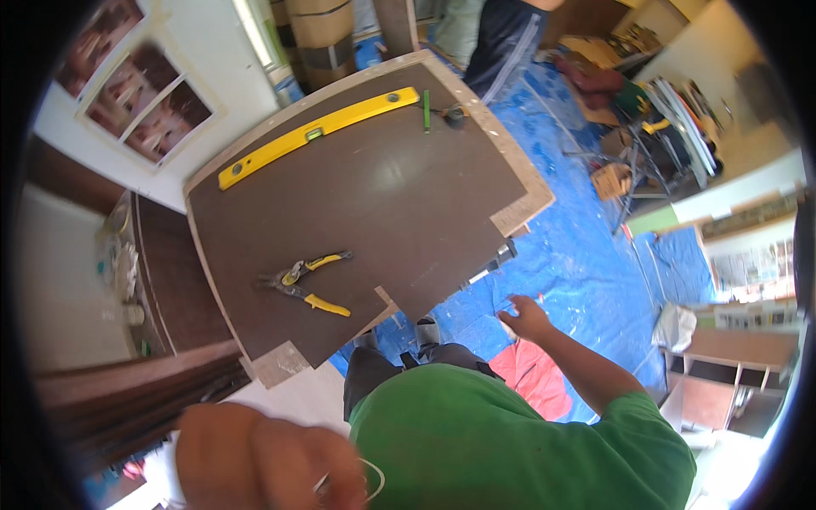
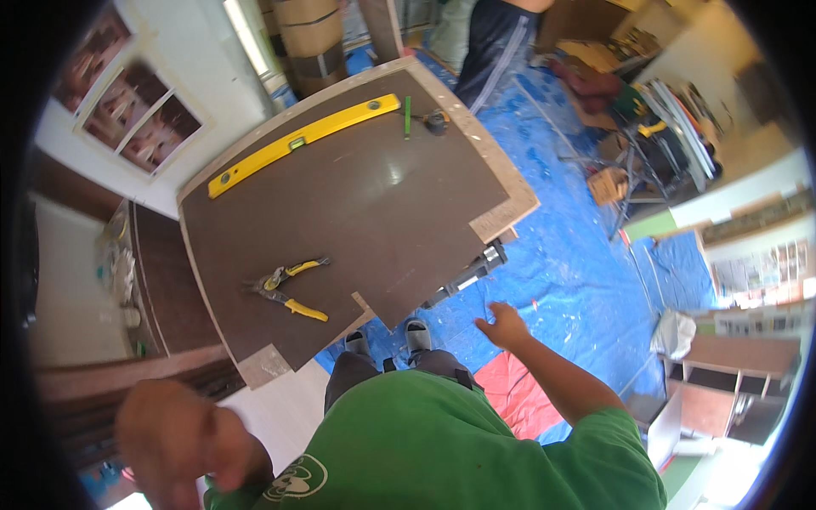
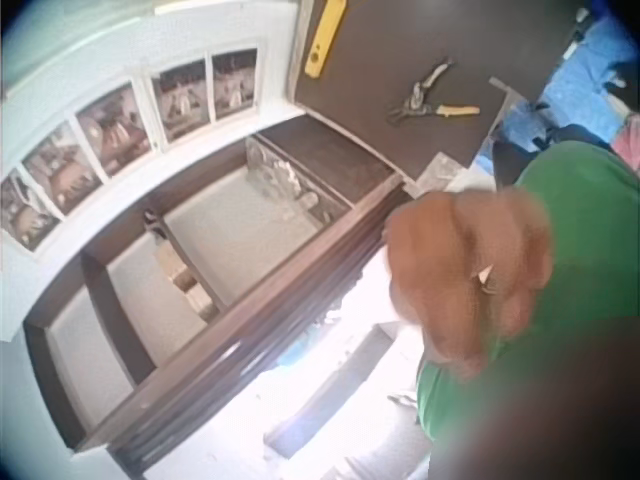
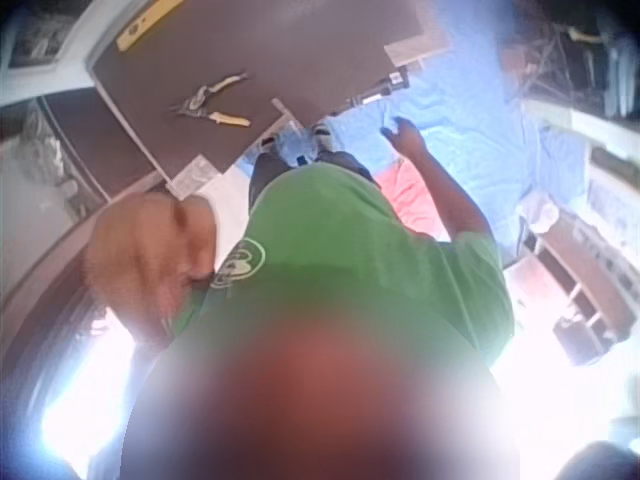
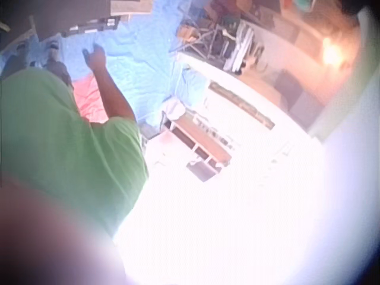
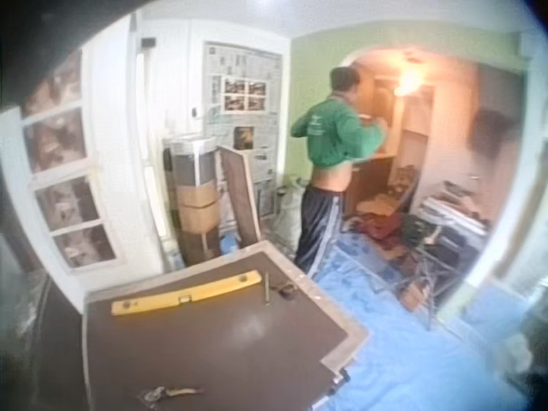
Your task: The person uses a spirit level and pencil to mark a straight line on a large brown laminate sheet. They then use tin snips to cut along the marked line, separating a strip from the sheet.
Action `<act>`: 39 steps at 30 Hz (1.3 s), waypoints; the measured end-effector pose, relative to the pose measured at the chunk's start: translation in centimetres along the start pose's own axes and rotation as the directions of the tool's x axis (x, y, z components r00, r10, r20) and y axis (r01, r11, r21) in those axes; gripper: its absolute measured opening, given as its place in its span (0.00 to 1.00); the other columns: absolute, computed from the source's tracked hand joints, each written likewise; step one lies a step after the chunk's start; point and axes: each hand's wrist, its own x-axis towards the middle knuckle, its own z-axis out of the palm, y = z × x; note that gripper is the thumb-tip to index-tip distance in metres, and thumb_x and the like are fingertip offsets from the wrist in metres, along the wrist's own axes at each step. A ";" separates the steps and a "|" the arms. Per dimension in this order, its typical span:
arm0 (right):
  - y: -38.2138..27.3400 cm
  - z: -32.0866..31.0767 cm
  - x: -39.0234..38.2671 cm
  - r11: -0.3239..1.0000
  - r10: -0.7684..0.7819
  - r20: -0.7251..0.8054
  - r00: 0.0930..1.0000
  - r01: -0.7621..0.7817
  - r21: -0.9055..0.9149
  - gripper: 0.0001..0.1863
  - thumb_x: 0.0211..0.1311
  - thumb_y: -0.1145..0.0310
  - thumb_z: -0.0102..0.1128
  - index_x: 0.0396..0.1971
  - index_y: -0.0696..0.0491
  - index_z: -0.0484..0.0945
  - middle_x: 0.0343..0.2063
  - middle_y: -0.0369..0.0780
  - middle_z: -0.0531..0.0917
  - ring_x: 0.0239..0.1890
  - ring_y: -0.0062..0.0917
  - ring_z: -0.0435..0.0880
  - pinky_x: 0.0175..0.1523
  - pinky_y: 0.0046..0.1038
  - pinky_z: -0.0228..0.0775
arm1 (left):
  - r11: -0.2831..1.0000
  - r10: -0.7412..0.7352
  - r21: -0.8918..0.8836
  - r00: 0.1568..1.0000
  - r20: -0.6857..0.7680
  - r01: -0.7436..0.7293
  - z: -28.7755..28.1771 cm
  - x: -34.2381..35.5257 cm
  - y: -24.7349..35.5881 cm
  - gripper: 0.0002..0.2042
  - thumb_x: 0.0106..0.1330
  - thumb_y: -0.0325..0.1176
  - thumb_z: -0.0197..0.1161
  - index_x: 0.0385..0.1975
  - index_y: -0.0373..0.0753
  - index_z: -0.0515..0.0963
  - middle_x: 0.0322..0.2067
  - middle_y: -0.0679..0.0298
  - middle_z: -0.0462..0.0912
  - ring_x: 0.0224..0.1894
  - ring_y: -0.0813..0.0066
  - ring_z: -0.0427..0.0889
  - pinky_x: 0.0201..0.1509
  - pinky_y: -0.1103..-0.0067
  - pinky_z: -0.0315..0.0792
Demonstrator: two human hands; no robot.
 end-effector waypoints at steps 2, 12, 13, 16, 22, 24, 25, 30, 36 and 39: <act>5.6 0.5 -4.8 0.940 0.334 0.107 0.936 -0.323 -0.109 0.36 0.65 0.39 0.67 0.56 0.59 0.83 0.49 0.53 0.89 0.56 0.52 0.87 0.61 0.47 0.79 | 1.000 -0.017 -0.016 0.994 0.111 0.019 0.1 0.6 0.5 0.23 0.83 0.40 0.52 0.46 0.22 0.88 0.44 0.50 0.92 0.46 0.47 0.84 0.62 0.64 0.73; 3.4 22.3 -34.0 0.435 0.791 0.413 0.451 -0.890 0.139 0.36 0.68 0.36 0.62 0.53 0.58 0.87 0.49 0.54 0.90 0.50 0.46 0.91 0.59 0.43 0.81 | 0.827 0.496 -0.430 0.829 0.257 -0.362 -2.5 0.0 2.8 0.24 0.76 0.49 0.60 0.55 0.31 0.77 0.46 0.46 0.85 0.47 0.50 0.84 0.59 0.57 0.74; 0.9 24.1 -36.1 0.346 0.786 0.459 0.414 -0.910 0.228 0.37 0.68 0.36 0.62 0.52 0.58 0.87 0.49 0.53 0.90 0.50 0.46 0.91 0.59 0.43 0.81 | 0.905 0.306 -0.359 0.937 0.170 -0.230 -4.1 -0.7 3.9 0.20 0.74 0.47 0.61 0.47 0.33 0.77 0.41 0.49 0.84 0.43 0.53 0.84 0.55 0.58 0.74; -3.9 28.1 -39.9 0.343 0.746 0.500 0.441 -0.897 0.280 0.34 0.71 0.38 0.60 0.51 0.57 0.87 0.48 0.52 0.90 0.50 0.46 0.90 0.58 0.44 0.82 | 0.903 -0.236 -0.389 0.967 -0.092 0.183 -5.4 -4.7 0.6 0.14 0.68 0.40 0.64 0.24 0.37 0.78 0.27 0.55 0.80 0.33 0.61 0.82 0.42 0.59 0.74; -4.3 33.6 -41.3 0.736 0.677 0.275 0.683 -0.643 -0.212 0.23 0.80 0.49 0.49 0.48 0.49 0.89 0.51 0.50 0.90 0.53 0.49 0.89 0.59 0.50 0.80 | 0.519 -0.854 0.297 0.473 0.216 0.802 -3.3 -15.2 -9.7 0.22 0.76 0.36 0.62 0.64 0.27 0.80 0.64 0.50 0.84 0.68 0.62 0.80 0.74 0.69 0.69; -4.6 33.4 -41.4 0.689 0.716 0.204 0.668 -0.723 -0.054 0.26 0.79 0.45 0.51 0.50 0.50 0.89 0.55 0.51 0.88 0.57 0.49 0.87 0.62 0.49 0.79 | 0.314 -0.936 0.210 0.264 0.234 0.926 -3.0 -17.6 -10.0 0.21 0.76 0.35 0.62 0.62 0.27 0.82 0.63 0.51 0.85 0.67 0.63 0.81 0.74 0.71 0.69; -5.2 32.9 -41.4 0.561 0.811 0.142 0.567 -0.823 0.083 0.27 0.77 0.42 0.53 0.50 0.51 0.89 0.53 0.50 0.89 0.57 0.48 0.87 0.61 0.48 0.79 | 0.215 -0.937 0.154 0.159 0.310 0.964 -3.0 -18.1 -10.0 0.21 0.76 0.35 0.62 0.61 0.27 0.83 0.62 0.52 0.86 0.67 0.64 0.81 0.73 0.72 0.69; -4.4 28.1 -40.7 0.350 0.902 0.081 0.424 -0.829 0.436 0.31 0.76 0.40 0.55 0.53 0.55 0.86 0.52 0.49 0.89 0.56 0.48 0.88 0.58 0.47 0.81 | 0.438 -0.889 0.486 0.445 0.109 0.756 -4.2 -18.5 -11.6 0.19 0.77 0.38 0.60 0.54 0.28 0.85 0.56 0.48 0.89 0.60 0.61 0.87 0.68 0.66 0.75; 3.9 30.9 -41.1 0.502 0.805 0.155 0.573 -0.796 0.339 0.32 0.67 0.45 0.69 0.60 0.55 0.83 0.55 0.47 0.88 0.55 0.47 0.90 0.55 0.48 0.82 | 0.158 -0.862 0.501 0.366 -0.350 0.851 -4.2 -28.6 -18.9 0.14 0.77 0.37 0.62 0.49 0.34 0.89 0.43 0.61 0.92 0.45 0.73 0.88 0.51 0.72 0.79; 6.4 34.2 -46.7 0.225 0.698 0.352 0.624 -0.658 0.719 0.33 0.60 0.49 0.75 0.62 0.51 0.83 0.52 0.46 0.89 0.52 0.45 0.90 0.54 0.47 0.82 | -0.029 -0.875 0.496 0.218 -0.432 0.868 -2.7 -35.9 -23.0 0.13 0.76 0.38 0.64 0.46 0.35 0.89 0.39 0.63 0.92 0.42 0.75 0.87 0.48 0.73 0.79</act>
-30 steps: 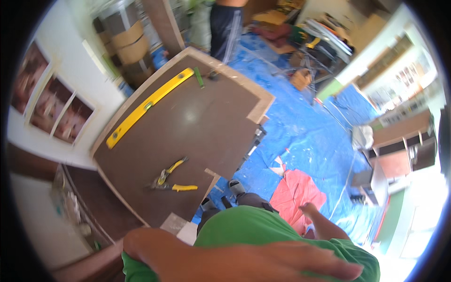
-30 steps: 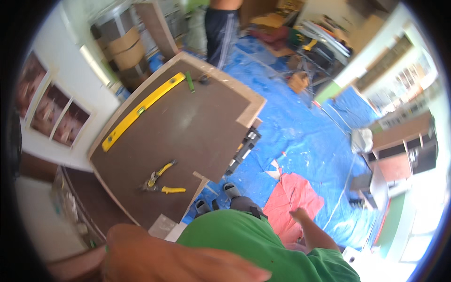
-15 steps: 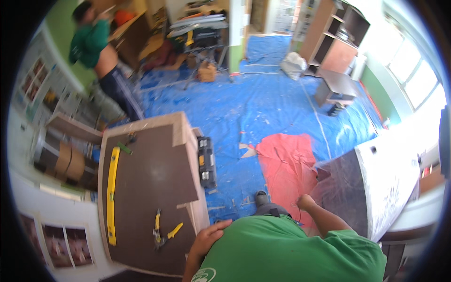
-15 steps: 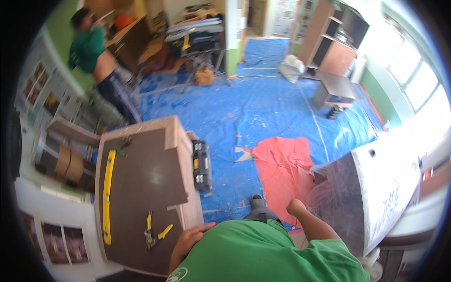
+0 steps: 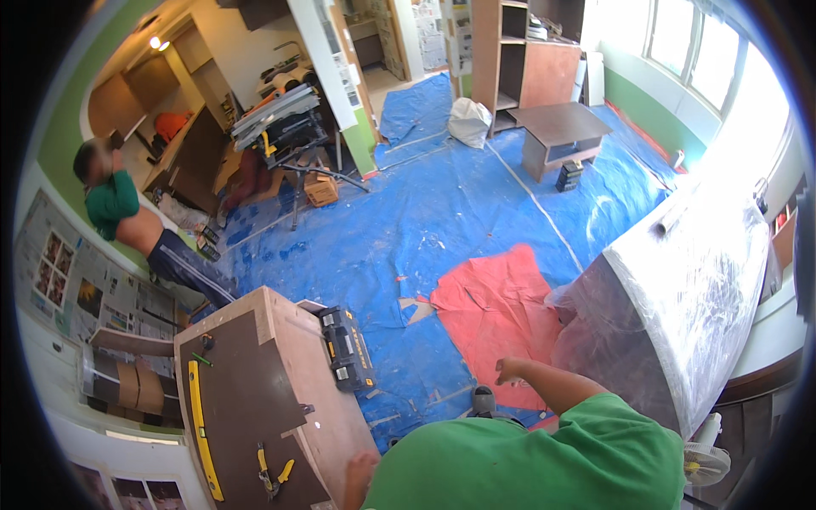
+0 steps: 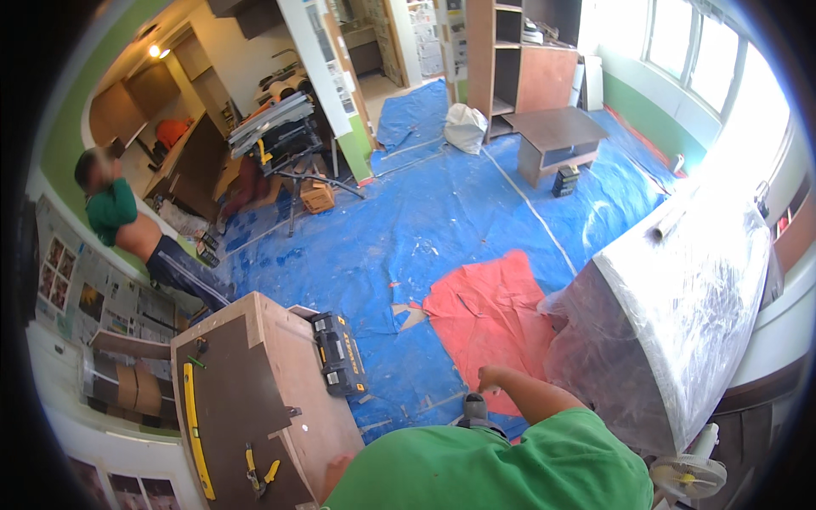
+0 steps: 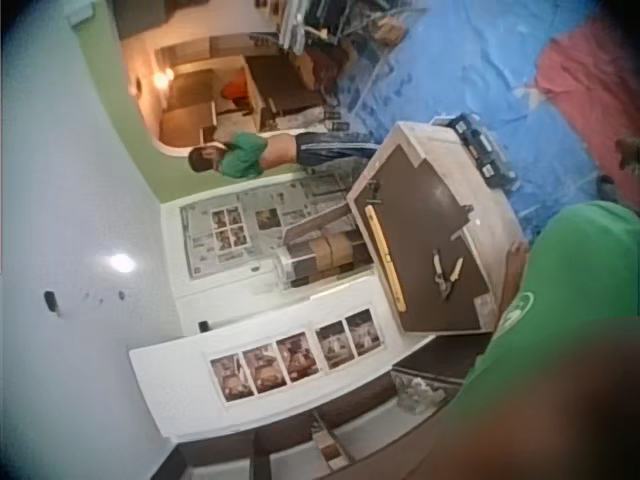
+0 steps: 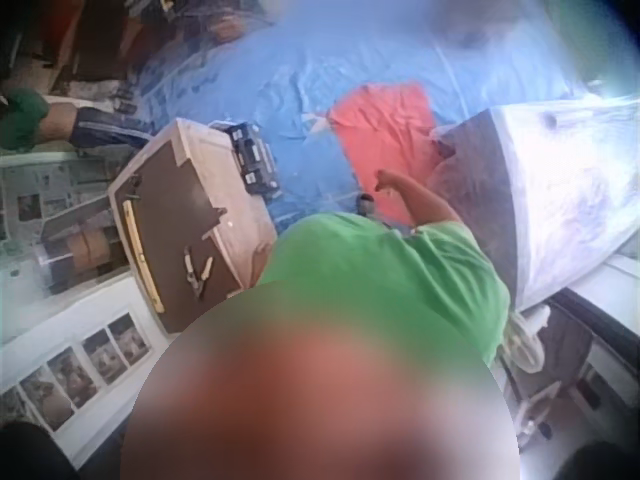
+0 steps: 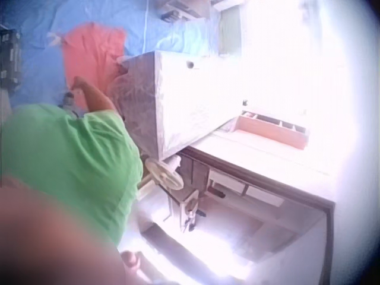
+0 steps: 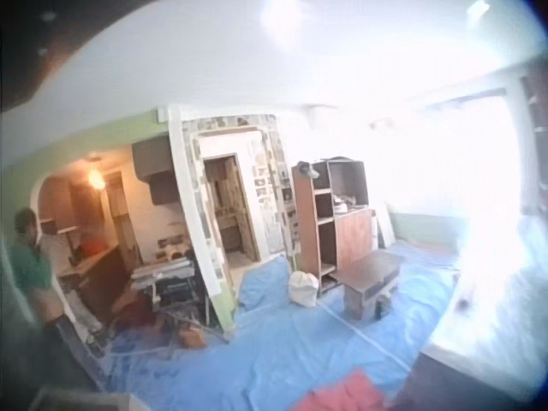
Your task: The person uses a spirit level and pencil to mark a straight line on a large brown laminate sheet. They then use tin snips to cut along the marked line, separating a strip from the sheet.
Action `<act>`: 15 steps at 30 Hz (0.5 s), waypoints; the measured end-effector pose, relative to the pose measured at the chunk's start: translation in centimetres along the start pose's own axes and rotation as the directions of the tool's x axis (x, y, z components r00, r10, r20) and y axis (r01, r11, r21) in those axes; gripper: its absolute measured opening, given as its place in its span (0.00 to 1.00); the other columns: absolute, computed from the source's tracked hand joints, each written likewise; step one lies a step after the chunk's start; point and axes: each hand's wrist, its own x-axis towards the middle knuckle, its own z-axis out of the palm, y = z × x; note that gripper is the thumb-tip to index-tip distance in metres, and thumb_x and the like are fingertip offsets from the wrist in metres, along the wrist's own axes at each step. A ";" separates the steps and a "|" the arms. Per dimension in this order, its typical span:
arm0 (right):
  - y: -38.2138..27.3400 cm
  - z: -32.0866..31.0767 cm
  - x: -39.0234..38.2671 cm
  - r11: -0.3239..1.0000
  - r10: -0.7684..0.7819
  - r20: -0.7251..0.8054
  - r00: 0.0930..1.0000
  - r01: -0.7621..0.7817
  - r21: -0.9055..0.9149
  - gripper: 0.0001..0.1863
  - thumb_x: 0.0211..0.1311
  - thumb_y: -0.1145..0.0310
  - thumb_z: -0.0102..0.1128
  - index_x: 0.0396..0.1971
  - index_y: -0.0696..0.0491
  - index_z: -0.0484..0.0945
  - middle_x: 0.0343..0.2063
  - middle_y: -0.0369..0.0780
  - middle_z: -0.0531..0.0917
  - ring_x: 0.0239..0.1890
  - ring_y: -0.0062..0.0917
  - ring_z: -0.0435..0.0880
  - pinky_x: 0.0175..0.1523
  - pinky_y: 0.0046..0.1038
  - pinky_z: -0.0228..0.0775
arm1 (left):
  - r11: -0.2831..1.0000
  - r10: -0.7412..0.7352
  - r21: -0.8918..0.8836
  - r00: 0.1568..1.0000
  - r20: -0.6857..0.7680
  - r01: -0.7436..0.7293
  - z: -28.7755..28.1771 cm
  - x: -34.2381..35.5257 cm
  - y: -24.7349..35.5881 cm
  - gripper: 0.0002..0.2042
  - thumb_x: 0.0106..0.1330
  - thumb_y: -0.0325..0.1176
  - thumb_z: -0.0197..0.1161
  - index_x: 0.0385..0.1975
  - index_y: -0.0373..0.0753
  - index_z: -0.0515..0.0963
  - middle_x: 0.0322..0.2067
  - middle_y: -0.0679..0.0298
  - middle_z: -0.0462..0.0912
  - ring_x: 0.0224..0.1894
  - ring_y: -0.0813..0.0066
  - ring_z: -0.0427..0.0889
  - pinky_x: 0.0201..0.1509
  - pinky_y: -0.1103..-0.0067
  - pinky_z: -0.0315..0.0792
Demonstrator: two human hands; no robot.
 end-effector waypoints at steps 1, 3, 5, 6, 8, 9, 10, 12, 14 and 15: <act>1.9 -0.5 0.1 0.998 0.058 -0.068 0.996 -0.057 0.017 0.32 0.60 0.50 0.75 0.62 0.49 0.84 0.51 0.45 0.89 0.52 0.44 0.90 0.54 0.46 0.83 | 0.997 -0.037 0.063 0.999 0.032 0.035 2.1 0.3 -1.5 0.13 0.76 0.38 0.64 0.45 0.35 0.89 0.39 0.63 0.92 0.41 0.75 0.87 0.47 0.73 0.79; 7.3 -1.9 -0.2 0.993 0.101 -0.176 0.979 -0.088 0.083 0.30 0.60 0.51 0.75 0.61 0.46 0.84 0.51 0.44 0.90 0.51 0.42 0.90 0.53 0.44 0.83 | 0.982 -0.082 0.180 0.991 0.103 0.063 5.3 0.9 -3.8 0.13 0.75 0.38 0.66 0.44 0.35 0.89 0.37 0.64 0.91 0.40 0.75 0.86 0.46 0.73 0.79; 13.6 -2.7 -0.8 0.682 -0.363 -0.129 0.923 0.169 -0.712 0.24 0.64 0.53 0.72 0.59 0.45 0.86 0.52 0.42 0.90 0.54 0.37 0.90 0.56 0.41 0.82 | 0.959 -0.100 0.278 0.980 0.173 0.049 7.3 1.5 -5.0 0.12 0.74 0.39 0.67 0.42 0.35 0.88 0.36 0.64 0.91 0.38 0.75 0.86 0.45 0.73 0.79; 16.5 -2.6 -1.0 0.650 -0.351 -0.112 0.930 0.156 -0.744 0.20 0.68 0.53 0.70 0.56 0.44 0.88 0.51 0.42 0.91 0.52 0.37 0.91 0.54 0.41 0.83 | 0.946 -0.104 0.321 0.973 0.208 0.032 8.0 1.9 -5.3 0.12 0.74 0.39 0.67 0.41 0.35 0.88 0.35 0.64 0.91 0.38 0.75 0.86 0.44 0.73 0.79; 21.6 -1.7 -1.6 0.803 -0.116 -0.256 0.960 -0.060 -0.592 0.15 0.73 0.55 0.66 0.52 0.44 0.90 0.46 0.42 0.92 0.47 0.36 0.92 0.50 0.39 0.85 | 0.924 -0.101 0.382 0.960 0.262 -0.007 8.7 2.8 -5.0 0.12 0.73 0.39 0.68 0.40 0.35 0.88 0.34 0.64 0.90 0.36 0.76 0.85 0.43 0.73 0.79; 24.1 -0.4 -2.4 0.919 0.071 -0.388 0.919 -0.211 -0.333 0.14 0.74 0.57 0.64 0.51 0.43 0.91 0.43 0.42 0.93 0.43 0.36 0.93 0.48 0.39 0.85 | 0.912 -0.097 0.408 0.953 0.288 -0.031 8.9 3.4 -4.5 0.12 0.72 0.39 0.69 0.39 0.35 0.88 0.33 0.64 0.90 0.36 0.76 0.85 0.43 0.74 0.79; 26.2 0.6 -3.1 0.942 0.281 -0.458 0.843 -0.334 -0.035 0.13 0.75 0.58 0.62 0.50 0.42 0.91 0.41 0.41 0.93 0.40 0.35 0.94 0.45 0.38 0.86 | 0.904 -0.088 0.424 0.947 0.309 -0.054 9.1 4.1 -3.7 0.12 0.72 0.39 0.70 0.39 0.35 0.88 0.33 0.65 0.90 0.35 0.76 0.85 0.42 0.74 0.79; 29.9 1.6 -4.4 0.875 -0.027 -0.346 0.938 -0.145 -0.462 0.13 0.75 0.59 0.62 0.50 0.43 0.91 0.37 0.41 0.93 0.33 0.34 0.93 0.39 0.37 0.86 | 0.891 -0.052 0.439 0.935 0.350 -0.115 9.3 5.3 -1.5 0.12 0.71 0.39 0.71 0.37 0.35 0.88 0.31 0.65 0.90 0.33 0.76 0.84 0.41 0.74 0.79; 31.7 3.7 -5.4 0.906 -0.027 -0.287 0.957 -0.098 -0.412 0.14 0.74 0.57 0.64 0.52 0.43 0.91 0.37 0.41 0.94 0.34 0.35 0.93 0.41 0.37 0.86 | 0.874 -0.009 0.451 0.921 0.390 -0.183 9.6 6.2 1.2 0.12 0.70 0.40 0.72 0.36 0.35 0.88 0.30 0.65 0.89 0.32 0.76 0.84 0.40 0.74 0.79; 31.6 5.6 -5.9 0.973 0.116 -0.296 0.948 -0.168 -0.157 0.16 0.72 0.55 0.66 0.53 0.44 0.90 0.39 0.42 0.94 0.38 0.37 0.93 0.46 0.39 0.86 | 0.867 0.008 0.454 0.915 0.404 -0.208 9.7 6.4 2.6 0.12 0.70 0.40 0.72 0.35 0.35 0.88 0.29 0.65 0.89 0.31 0.76 0.84 0.39 0.74 0.79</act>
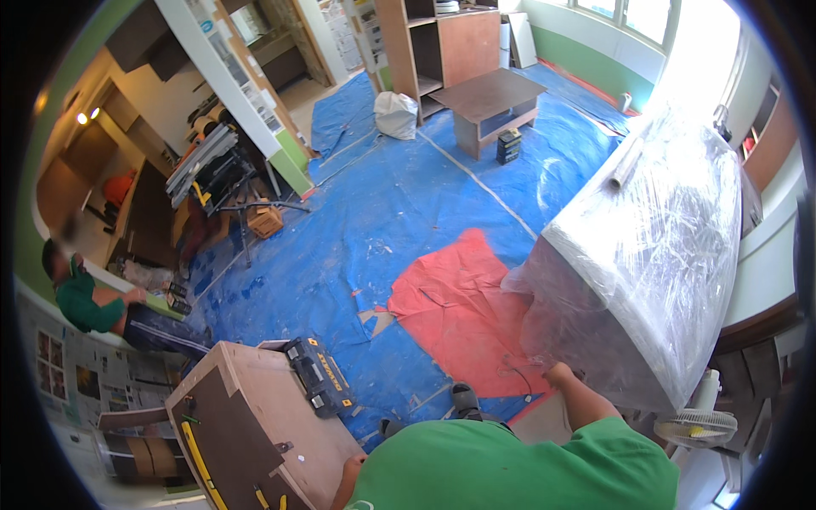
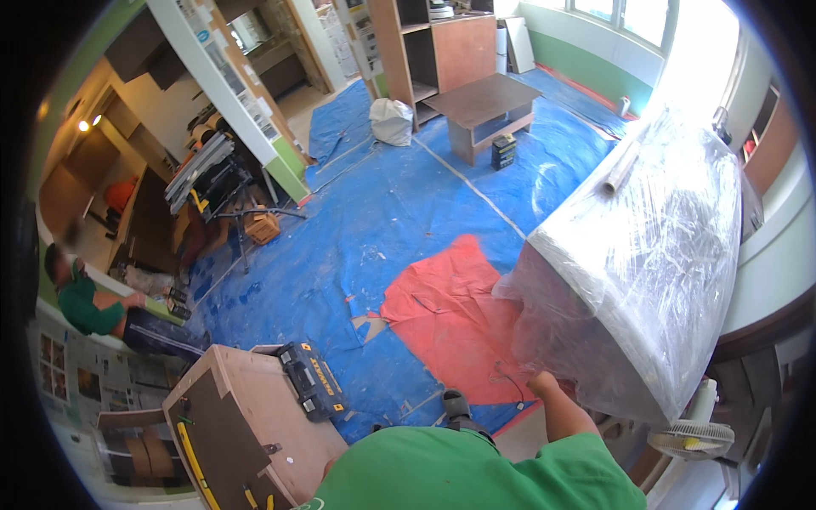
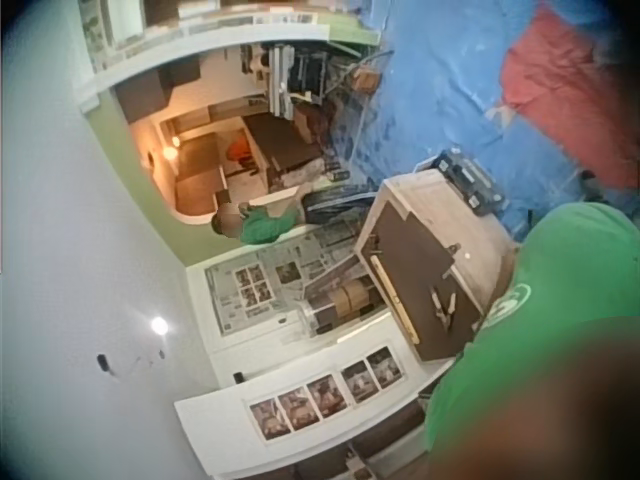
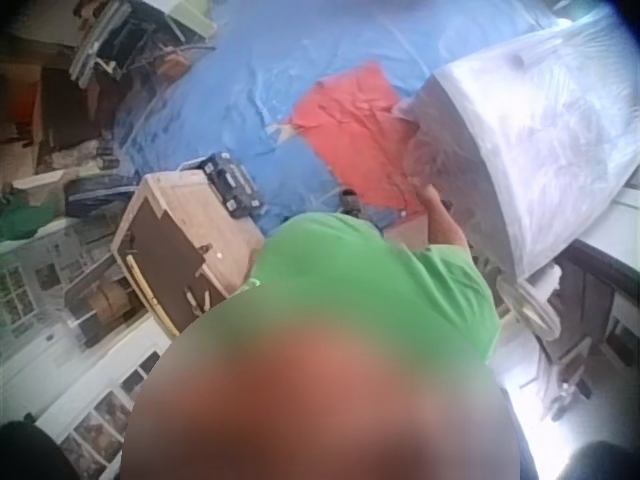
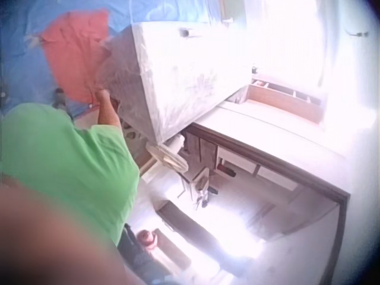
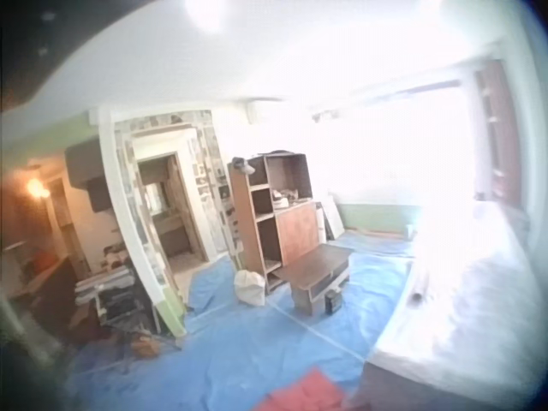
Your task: The person uses a spirit level and pencil to mark a straight line on a large brown laminate sheet. They then use tin snips to cut along the marked line, separating a strip from the sheet.
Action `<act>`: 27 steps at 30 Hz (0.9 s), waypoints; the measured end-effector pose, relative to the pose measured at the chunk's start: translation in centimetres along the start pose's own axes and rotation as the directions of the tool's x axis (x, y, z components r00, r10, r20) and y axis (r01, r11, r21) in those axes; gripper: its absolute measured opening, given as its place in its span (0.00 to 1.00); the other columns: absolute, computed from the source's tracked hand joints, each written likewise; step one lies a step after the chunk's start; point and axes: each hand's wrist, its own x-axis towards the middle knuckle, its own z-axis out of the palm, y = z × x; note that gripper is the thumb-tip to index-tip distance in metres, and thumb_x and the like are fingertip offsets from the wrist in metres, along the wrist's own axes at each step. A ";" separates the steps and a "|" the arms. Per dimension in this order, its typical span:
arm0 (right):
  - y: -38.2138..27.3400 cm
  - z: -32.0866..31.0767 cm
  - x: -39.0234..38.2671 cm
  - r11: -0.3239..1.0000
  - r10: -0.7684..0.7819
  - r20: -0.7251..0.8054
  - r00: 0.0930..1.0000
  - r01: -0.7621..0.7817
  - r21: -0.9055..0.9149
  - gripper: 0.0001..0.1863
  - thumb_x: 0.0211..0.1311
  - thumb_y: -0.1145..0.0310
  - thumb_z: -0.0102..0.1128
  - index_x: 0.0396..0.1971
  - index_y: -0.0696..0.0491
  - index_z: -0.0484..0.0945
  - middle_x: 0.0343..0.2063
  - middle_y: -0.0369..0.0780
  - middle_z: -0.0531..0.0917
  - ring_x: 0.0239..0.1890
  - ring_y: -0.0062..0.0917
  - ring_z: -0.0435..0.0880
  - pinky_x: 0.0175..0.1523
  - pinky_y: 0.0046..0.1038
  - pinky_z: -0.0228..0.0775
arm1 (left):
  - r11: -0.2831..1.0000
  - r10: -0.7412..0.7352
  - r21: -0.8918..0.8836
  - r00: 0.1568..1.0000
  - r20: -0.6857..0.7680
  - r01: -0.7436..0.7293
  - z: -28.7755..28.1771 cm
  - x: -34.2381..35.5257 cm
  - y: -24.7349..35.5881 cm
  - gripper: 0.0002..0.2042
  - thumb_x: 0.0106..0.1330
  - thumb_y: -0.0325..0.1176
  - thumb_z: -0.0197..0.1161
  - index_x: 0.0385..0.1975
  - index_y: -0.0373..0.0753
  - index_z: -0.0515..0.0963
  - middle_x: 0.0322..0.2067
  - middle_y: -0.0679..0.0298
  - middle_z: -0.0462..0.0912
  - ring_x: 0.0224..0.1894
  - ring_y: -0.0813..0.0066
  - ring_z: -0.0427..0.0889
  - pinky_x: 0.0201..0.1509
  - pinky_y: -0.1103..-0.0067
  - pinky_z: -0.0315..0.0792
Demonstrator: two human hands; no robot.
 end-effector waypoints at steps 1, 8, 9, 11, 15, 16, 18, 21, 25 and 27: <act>-0.1 0.9 -0.8 0.966 0.152 0.083 0.985 -0.166 0.197 0.17 0.71 0.54 0.67 0.54 0.45 0.90 0.39 0.43 0.93 0.39 0.38 0.93 0.47 0.39 0.86 | 1.000 0.015 0.007 1.000 -0.004 -0.015 -0.8 0.3 1.3 0.13 0.70 0.40 0.73 0.34 0.35 0.88 0.29 0.65 0.89 0.31 0.77 0.84 0.39 0.74 0.79; -7.4 2.7 -6.4 0.570 0.479 0.257 0.840 -0.519 0.637 0.25 0.70 0.45 0.69 0.43 0.56 0.91 0.31 0.46 0.93 0.28 0.34 0.91 0.37 0.38 0.83 | 0.983 -0.003 0.183 1.000 -0.022 0.007 -3.9 4.4 4.5 0.13 0.70 0.40 0.74 0.30 0.36 0.87 0.26 0.66 0.88 0.29 0.79 0.82 0.37 0.75 0.79; -8.2 2.1 -6.9 0.581 0.456 0.243 0.856 -0.493 0.647 0.26 0.70 0.45 0.69 0.44 0.56 0.91 0.30 0.46 0.92 0.28 0.34 0.91 0.37 0.38 0.84 | 0.982 -0.003 0.191 0.999 -0.043 0.011 -4.2 5.5 3.8 0.13 0.71 0.40 0.74 0.30 0.36 0.87 0.26 0.66 0.88 0.29 0.80 0.82 0.37 0.76 0.79; -9.3 0.3 -7.1 0.614 0.470 0.265 0.842 -0.527 0.588 0.26 0.70 0.45 0.69 0.44 0.57 0.91 0.30 0.47 0.92 0.28 0.34 0.91 0.38 0.38 0.84 | 0.995 -0.089 0.054 0.996 0.008 0.088 -4.1 8.7 1.9 0.13 0.71 0.40 0.73 0.31 0.36 0.87 0.26 0.66 0.88 0.30 0.80 0.82 0.37 0.76 0.79; -9.7 -1.8 -5.2 0.621 0.522 0.174 0.835 -0.513 0.593 0.27 0.68 0.45 0.69 0.47 0.57 0.90 0.35 0.51 0.92 0.35 0.42 0.92 0.44 0.42 0.84 | 0.998 -0.007 0.062 0.986 0.166 -0.003 -6.0 15.7 -0.6 0.13 0.72 0.40 0.74 0.35 0.36 0.86 0.30 0.66 0.88 0.31 0.80 0.83 0.36 0.75 0.79; -9.7 -2.2 -4.2 0.631 0.542 0.122 0.832 -0.498 0.594 0.28 0.67 0.45 0.69 0.47 0.57 0.89 0.36 0.51 0.92 0.37 0.45 0.92 0.45 0.43 0.84 | 0.996 -0.032 0.087 0.983 0.181 0.017 -6.8 17.7 -0.4 0.13 0.72 0.40 0.74 0.35 0.36 0.86 0.30 0.66 0.88 0.31 0.80 0.83 0.36 0.75 0.79; -10.9 -2.6 -2.7 0.766 0.488 -0.067 0.870 -0.390 0.511 0.26 0.68 0.46 0.68 0.47 0.57 0.89 0.37 0.49 0.92 0.37 0.42 0.92 0.44 0.42 0.85 | 0.990 -0.066 0.139 0.972 0.226 0.035 -8.5 21.2 0.9 0.13 0.72 0.40 0.74 0.36 0.36 0.86 0.30 0.66 0.88 0.31 0.80 0.83 0.36 0.75 0.79; -14.1 -5.4 -1.5 0.928 0.318 -0.331 0.888 -0.221 0.299 0.21 0.71 0.51 0.67 0.47 0.55 0.90 0.36 0.43 0.92 0.36 0.33 0.92 0.43 0.37 0.85 | 0.984 -0.092 0.171 0.952 0.293 0.042 -10.9 25.5 3.7 0.13 0.72 0.40 0.74 0.36 0.36 0.86 0.30 0.66 0.88 0.31 0.80 0.83 0.36 0.76 0.79; -23.1 -12.8 -0.7 0.635 0.510 -0.176 0.842 -0.230 0.738 0.19 0.70 0.53 0.69 0.49 0.52 0.90 0.39 0.43 0.93 0.43 0.34 0.92 0.51 0.36 0.83 | 0.980 -0.085 0.197 0.928 0.361 0.013 -13.6 29.6 7.0 0.13 0.72 0.40 0.74 0.36 0.36 0.86 0.30 0.67 0.88 0.32 0.80 0.83 0.36 0.76 0.79; -27.4 -15.3 -1.2 0.519 0.511 -0.135 0.849 -0.179 0.836 0.19 0.69 0.52 0.70 0.49 0.50 0.90 0.39 0.44 0.93 0.45 0.36 0.92 0.53 0.38 0.83 | 0.980 -0.075 0.201 0.916 0.395 -0.007 -14.7 31.0 8.0 0.13 0.72 0.40 0.74 0.36 0.36 0.86 0.31 0.67 0.88 0.32 0.80 0.83 0.36 0.76 0.79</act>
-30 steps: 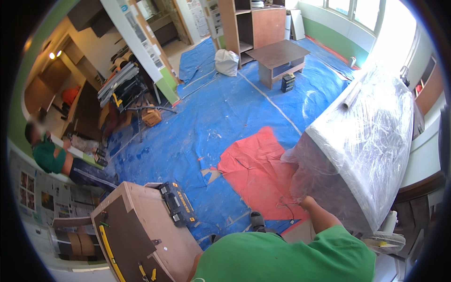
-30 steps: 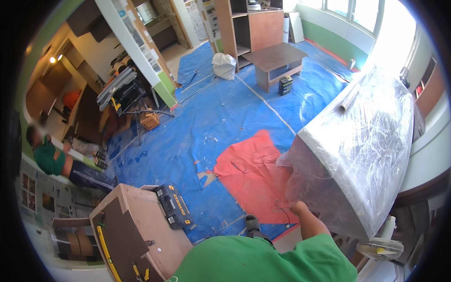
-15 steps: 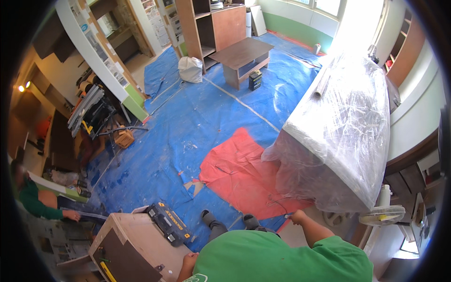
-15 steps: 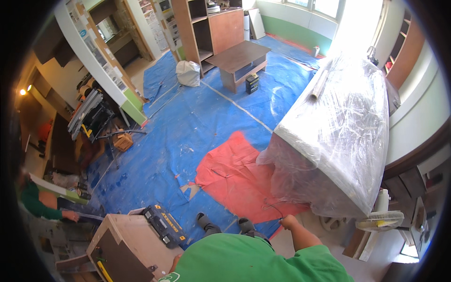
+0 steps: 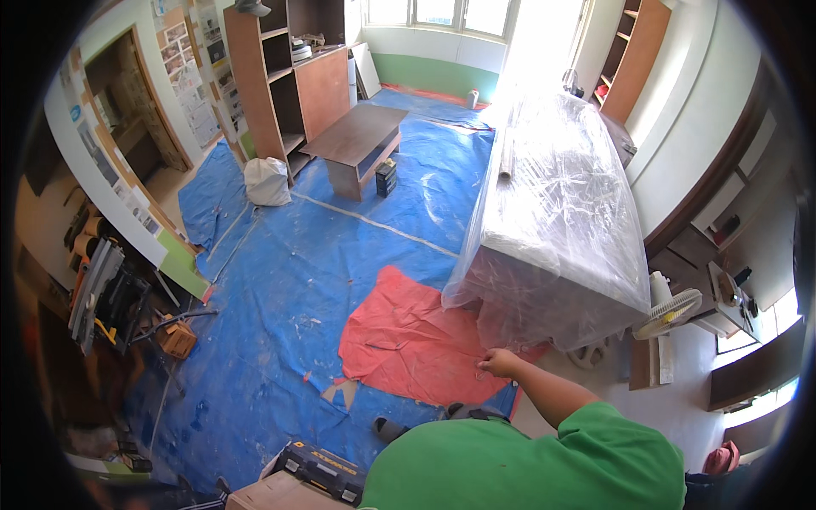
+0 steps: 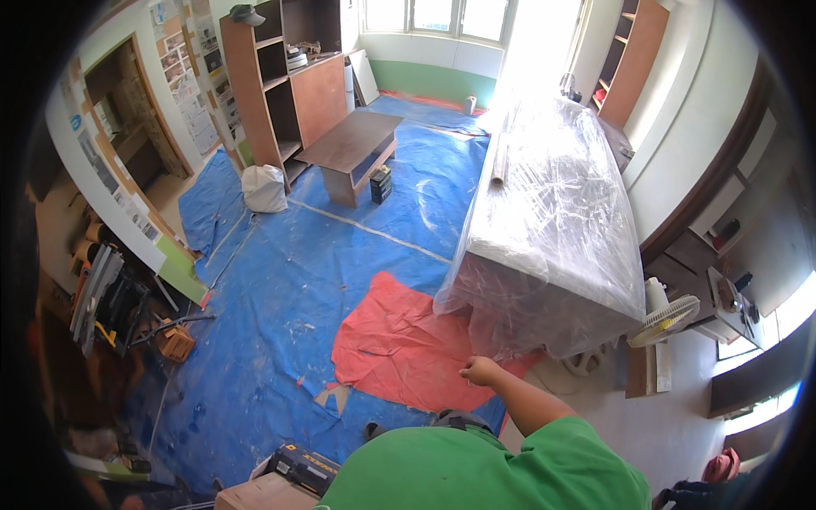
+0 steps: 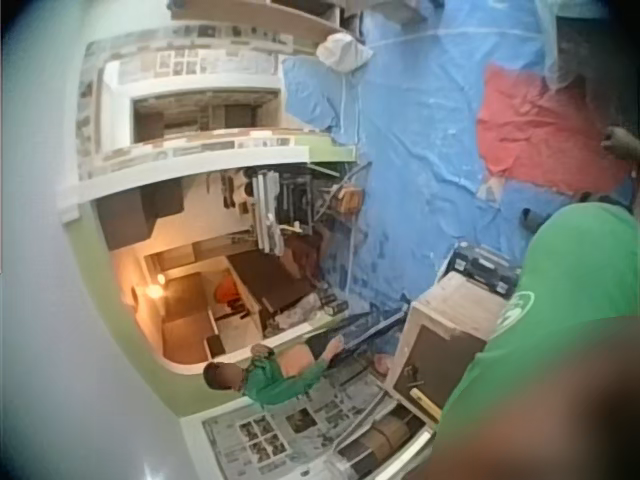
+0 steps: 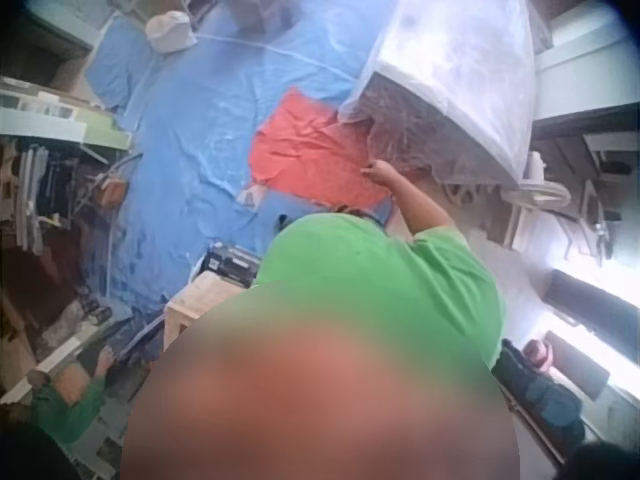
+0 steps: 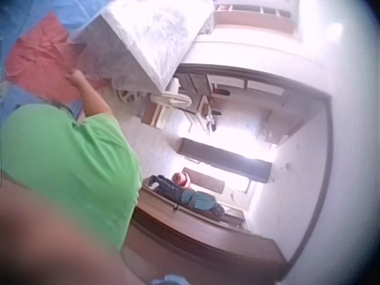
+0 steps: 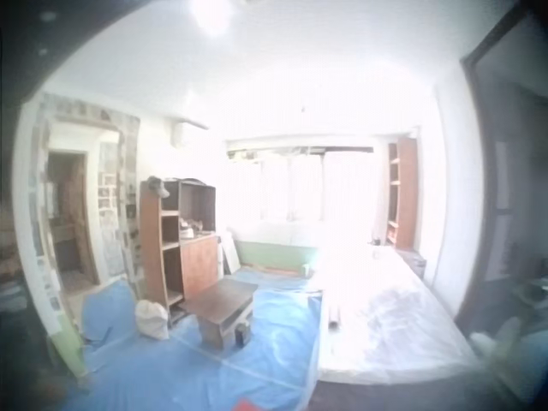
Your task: The person uses a spirit level and pencil to mark a straight line on a large brown laminate sheet. They then use tin snips to cut along the marked line, separating a strip from the sheet.
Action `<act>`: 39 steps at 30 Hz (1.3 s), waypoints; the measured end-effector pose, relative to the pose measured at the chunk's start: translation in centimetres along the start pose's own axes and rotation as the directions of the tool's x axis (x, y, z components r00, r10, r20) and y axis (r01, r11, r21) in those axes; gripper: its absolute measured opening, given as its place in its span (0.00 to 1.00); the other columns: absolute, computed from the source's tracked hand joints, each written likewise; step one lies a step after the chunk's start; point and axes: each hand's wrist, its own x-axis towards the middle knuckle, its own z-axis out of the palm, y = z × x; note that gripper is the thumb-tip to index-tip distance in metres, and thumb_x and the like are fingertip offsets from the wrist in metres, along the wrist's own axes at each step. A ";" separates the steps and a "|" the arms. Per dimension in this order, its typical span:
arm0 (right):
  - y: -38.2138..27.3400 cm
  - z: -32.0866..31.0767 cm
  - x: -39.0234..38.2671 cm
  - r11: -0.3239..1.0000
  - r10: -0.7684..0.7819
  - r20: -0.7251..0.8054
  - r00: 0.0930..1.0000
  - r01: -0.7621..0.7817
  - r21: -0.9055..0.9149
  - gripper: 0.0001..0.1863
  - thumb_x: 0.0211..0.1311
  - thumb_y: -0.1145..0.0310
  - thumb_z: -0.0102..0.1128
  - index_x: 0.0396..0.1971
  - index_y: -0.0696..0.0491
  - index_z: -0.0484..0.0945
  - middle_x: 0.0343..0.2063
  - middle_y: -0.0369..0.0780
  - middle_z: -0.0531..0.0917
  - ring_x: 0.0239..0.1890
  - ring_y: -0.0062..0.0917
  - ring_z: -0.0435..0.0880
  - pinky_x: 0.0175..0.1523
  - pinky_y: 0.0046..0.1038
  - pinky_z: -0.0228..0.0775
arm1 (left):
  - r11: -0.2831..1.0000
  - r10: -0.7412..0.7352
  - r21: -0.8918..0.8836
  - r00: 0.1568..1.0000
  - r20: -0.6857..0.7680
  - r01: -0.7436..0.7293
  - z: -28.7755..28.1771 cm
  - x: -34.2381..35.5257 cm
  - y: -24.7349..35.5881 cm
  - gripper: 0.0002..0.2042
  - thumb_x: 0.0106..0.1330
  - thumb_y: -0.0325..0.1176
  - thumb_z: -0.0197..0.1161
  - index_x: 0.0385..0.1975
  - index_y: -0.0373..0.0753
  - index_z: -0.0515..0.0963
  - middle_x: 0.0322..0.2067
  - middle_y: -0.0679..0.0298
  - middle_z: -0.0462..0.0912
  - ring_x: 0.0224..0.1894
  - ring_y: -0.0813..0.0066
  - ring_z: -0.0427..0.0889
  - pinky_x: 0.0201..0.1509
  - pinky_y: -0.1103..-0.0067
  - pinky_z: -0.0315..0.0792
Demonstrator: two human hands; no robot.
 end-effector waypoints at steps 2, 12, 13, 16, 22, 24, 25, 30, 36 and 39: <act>-3.2 2.1 -1.3 0.996 -0.049 -0.019 0.999 0.047 -0.075 0.20 0.68 0.49 0.70 0.48 0.50 0.90 0.40 0.45 0.93 0.46 0.39 0.92 0.54 0.40 0.82 | 1.000 0.022 0.010 0.999 0.038 -0.023 -1.4 0.8 0.6 0.13 0.72 0.40 0.74 0.37 0.36 0.86 0.31 0.67 0.88 0.32 0.80 0.83 0.36 0.76 0.79; 2.2 4.0 -6.3 0.934 0.116 -0.069 0.991 -0.133 -0.331 0.25 0.64 0.47 0.71 0.45 0.56 0.89 0.44 0.49 0.92 0.48 0.44 0.91 0.56 0.44 0.81 | 0.984 0.177 -0.056 0.952 0.248 -0.168 -2.3 5.3 5.6 0.13 0.72 0.41 0.74 0.38 0.36 0.85 0.31 0.67 0.88 0.32 0.80 0.83 0.37 0.76 0.78; 2.7 4.0 -6.6 0.942 0.131 -0.065 0.989 -0.145 -0.304 0.25 0.64 0.47 0.71 0.45 0.56 0.89 0.43 0.49 0.92 0.48 0.45 0.91 0.55 0.44 0.82 | 0.981 0.195 -0.075 0.943 0.269 -0.181 -2.3 5.6 6.0 0.13 0.72 0.41 0.74 0.38 0.36 0.85 0.32 0.67 0.88 0.32 0.80 0.83 0.37 0.76 0.78; 2.7 3.8 -6.8 0.919 0.281 -0.027 0.959 -0.277 -0.282 0.25 0.65 0.47 0.71 0.45 0.56 0.89 0.41 0.49 0.92 0.47 0.46 0.91 0.54 0.44 0.82 | 0.969 0.236 -0.148 0.916 0.325 -0.197 -2.3 6.3 6.9 0.13 0.72 0.41 0.74 0.38 0.36 0.85 0.32 0.67 0.88 0.32 0.80 0.83 0.37 0.76 0.78; -1.9 3.8 -5.2 0.950 0.125 0.043 0.991 -0.107 -0.293 0.23 0.66 0.49 0.71 0.44 0.55 0.90 0.39 0.48 0.92 0.45 0.43 0.92 0.53 0.43 0.82 | 0.927 0.345 -0.284 0.859 0.378 -0.247 -3.1 5.4 5.8 0.13 0.72 0.41 0.74 0.39 0.37 0.85 0.32 0.68 0.88 0.32 0.81 0.82 0.37 0.76 0.78; -4.0 4.3 -4.2 0.968 0.117 0.024 0.993 -0.108 -0.228 0.22 0.66 0.49 0.72 0.43 0.55 0.90 0.38 0.48 0.92 0.44 0.42 0.92 0.52 0.43 0.82 | 0.901 0.400 -0.329 0.837 0.374 -0.283 -3.0 4.7 5.3 0.12 0.71 0.41 0.75 0.39 0.38 0.85 0.33 0.68 0.88 0.32 0.82 0.82 0.37 0.77 0.78; -4.9 4.5 -3.7 0.975 0.073 0.026 0.997 -0.066 -0.212 0.22 0.66 0.49 0.72 0.43 0.55 0.89 0.38 0.48 0.92 0.43 0.42 0.92 0.52 0.43 0.82 | 0.899 0.412 -0.300 0.846 0.339 -0.318 -3.0 4.5 5.2 0.12 0.70 0.41 0.75 0.39 0.38 0.85 0.33 0.68 0.88 0.32 0.82 0.82 0.37 0.76 0.78; -7.3 5.6 0.0 0.991 0.088 0.130 0.988 -0.074 -0.112 0.23 0.66 0.48 0.71 0.42 0.56 0.89 0.38 0.49 0.91 0.40 0.42 0.92 0.49 0.43 0.83 | 0.947 0.318 -0.111 0.932 0.172 -0.303 -4.3 3.4 5.8 0.13 0.68 0.40 0.77 0.39 0.38 0.85 0.33 0.66 0.90 0.30 0.80 0.84 0.36 0.75 0.78; -6.9 6.4 7.4 0.949 0.094 0.222 0.970 -0.020 -0.315 0.24 0.69 0.47 0.68 0.42 0.57 0.89 0.36 0.49 0.91 0.34 0.41 0.92 0.47 0.43 0.84 | 0.908 -0.113 -0.416 0.981 -0.155 0.039 -11.4 3.4 6.6 0.13 0.69 0.42 0.74 0.38 0.38 0.86 0.30 0.64 0.90 0.29 0.77 0.86 0.36 0.73 0.79; -8.3 4.5 12.5 0.906 0.129 0.297 0.946 0.009 -0.422 0.24 0.70 0.47 0.67 0.42 0.56 0.90 0.37 0.49 0.91 0.33 0.40 0.92 0.45 0.44 0.84 | 0.984 -0.045 -0.174 0.913 -0.406 -0.028 -14.6 3.5 6.3 0.16 0.71 0.45 0.71 0.34 0.37 0.86 0.28 0.63 0.89 0.29 0.73 0.88 0.35 0.72 0.80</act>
